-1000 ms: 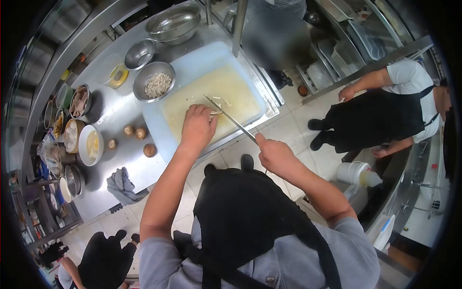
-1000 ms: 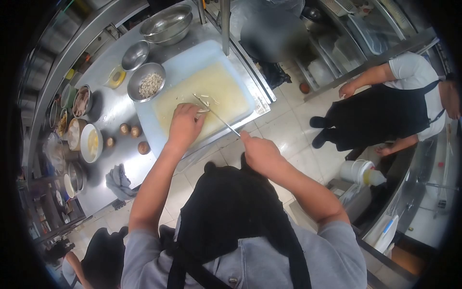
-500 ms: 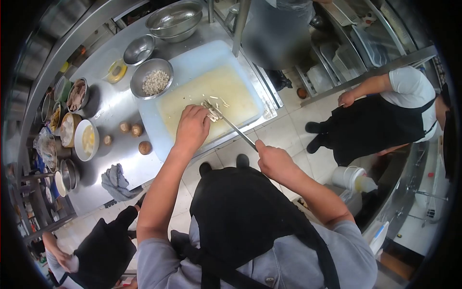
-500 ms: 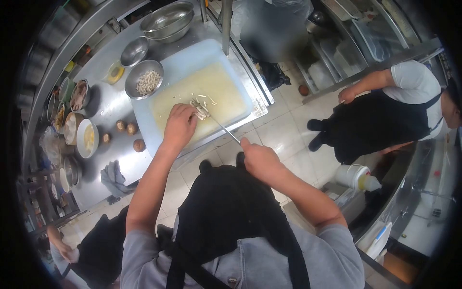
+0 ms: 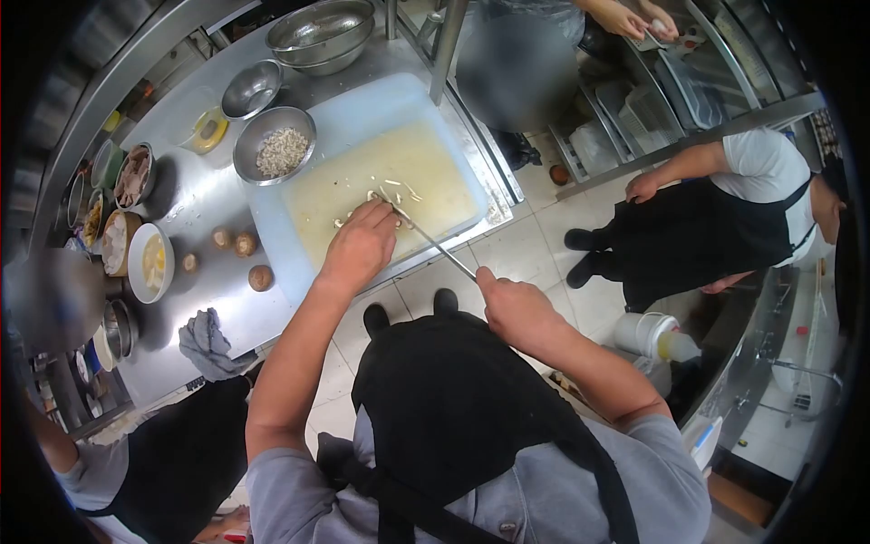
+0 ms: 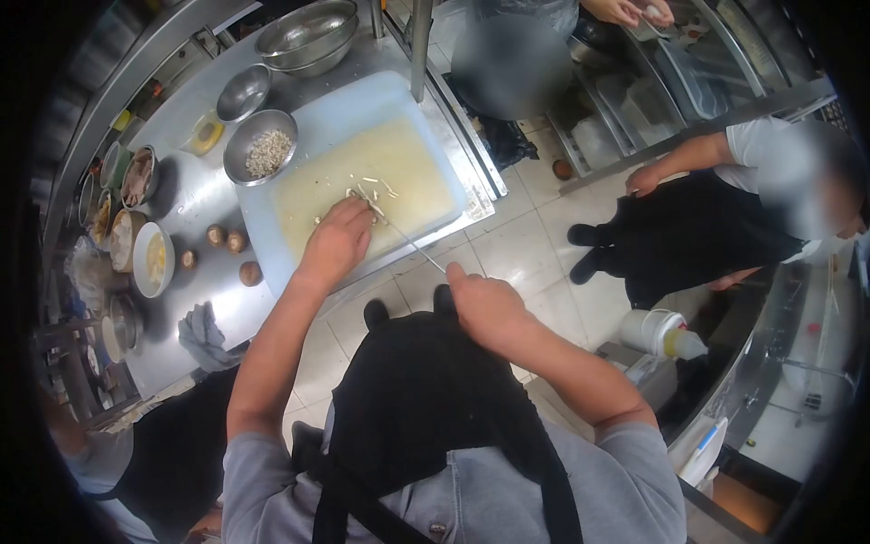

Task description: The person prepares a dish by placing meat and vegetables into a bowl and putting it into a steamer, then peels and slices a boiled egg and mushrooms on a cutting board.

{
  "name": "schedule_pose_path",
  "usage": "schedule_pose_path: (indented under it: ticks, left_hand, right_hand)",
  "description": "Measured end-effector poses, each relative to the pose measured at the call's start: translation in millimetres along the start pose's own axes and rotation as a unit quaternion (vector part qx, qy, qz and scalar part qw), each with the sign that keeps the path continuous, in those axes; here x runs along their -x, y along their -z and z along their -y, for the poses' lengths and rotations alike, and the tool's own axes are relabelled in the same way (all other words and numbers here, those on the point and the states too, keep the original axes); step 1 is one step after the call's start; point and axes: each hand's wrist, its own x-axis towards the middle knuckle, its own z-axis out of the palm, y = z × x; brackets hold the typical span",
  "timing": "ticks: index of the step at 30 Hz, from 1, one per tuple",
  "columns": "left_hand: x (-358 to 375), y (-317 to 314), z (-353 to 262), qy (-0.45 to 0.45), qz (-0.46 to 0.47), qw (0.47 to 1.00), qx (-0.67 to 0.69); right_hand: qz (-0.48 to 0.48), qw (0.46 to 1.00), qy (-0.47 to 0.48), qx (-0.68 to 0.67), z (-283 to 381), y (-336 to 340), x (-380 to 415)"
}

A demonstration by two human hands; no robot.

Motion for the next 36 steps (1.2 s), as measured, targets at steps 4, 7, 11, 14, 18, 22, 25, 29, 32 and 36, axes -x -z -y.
schedule_pose_path:
  ticks: [4,7,11,14,18,22,25,29,32,36]
  left_hand:
    - [2.0,-3.2,-0.6,0.029,0.009,0.999,0.022]
    - [4.3,-5.1,2.1,0.002,-0.018,1.0,0.013]
    - [13.2,-24.4,11.9,0.003,0.007,1.0,-0.016]
    - [19.5,-44.0,21.2,0.058,0.029,0.998,0.02]
    - [11.0,-12.2,8.7,0.0,-0.005,1.0,0.024]
    - [8.1,-9.3,2.2,-0.017,-0.038,0.998,0.051]
    - [7.9,-2.1,-1.8,-0.034,-0.018,0.999,0.007]
    - [7.3,-17.6,4.7,-0.017,-0.03,0.999,0.0]
    - [5.9,-12.6,3.0,-0.012,0.014,1.0,-0.018]
    - [7.6,-8.2,0.4,-0.031,-0.025,0.999,-0.004]
  right_hand:
    - [-0.01,0.999,0.017,-0.032,-9.0,-18.4,-15.1]
    - [-0.016,0.999,0.025,-0.023,2.7,-1.2,-13.2]
    - [-0.003,1.0,0.01,-0.016,-1.9,-8.1,-9.4]
    - [-0.026,0.999,0.026,-0.027,-6.0,-21.7,-18.5]
    - [-0.031,0.999,0.022,-0.02,-5.6,-22.6,-23.7]
    - [-0.055,0.997,0.043,-0.014,-15.7,-31.4,-27.3]
    - [-0.022,0.999,0.039,-0.016,-17.0,-27.7,-29.5]
    - [-0.03,0.999,0.027,-0.002,-28.5,-41.1,-36.3]
    - [-0.034,0.999,0.032,-0.008,-25.4,-42.8,-37.8]
    - [-0.041,0.999,0.031,-0.016,-20.0,-39.5,-36.0]
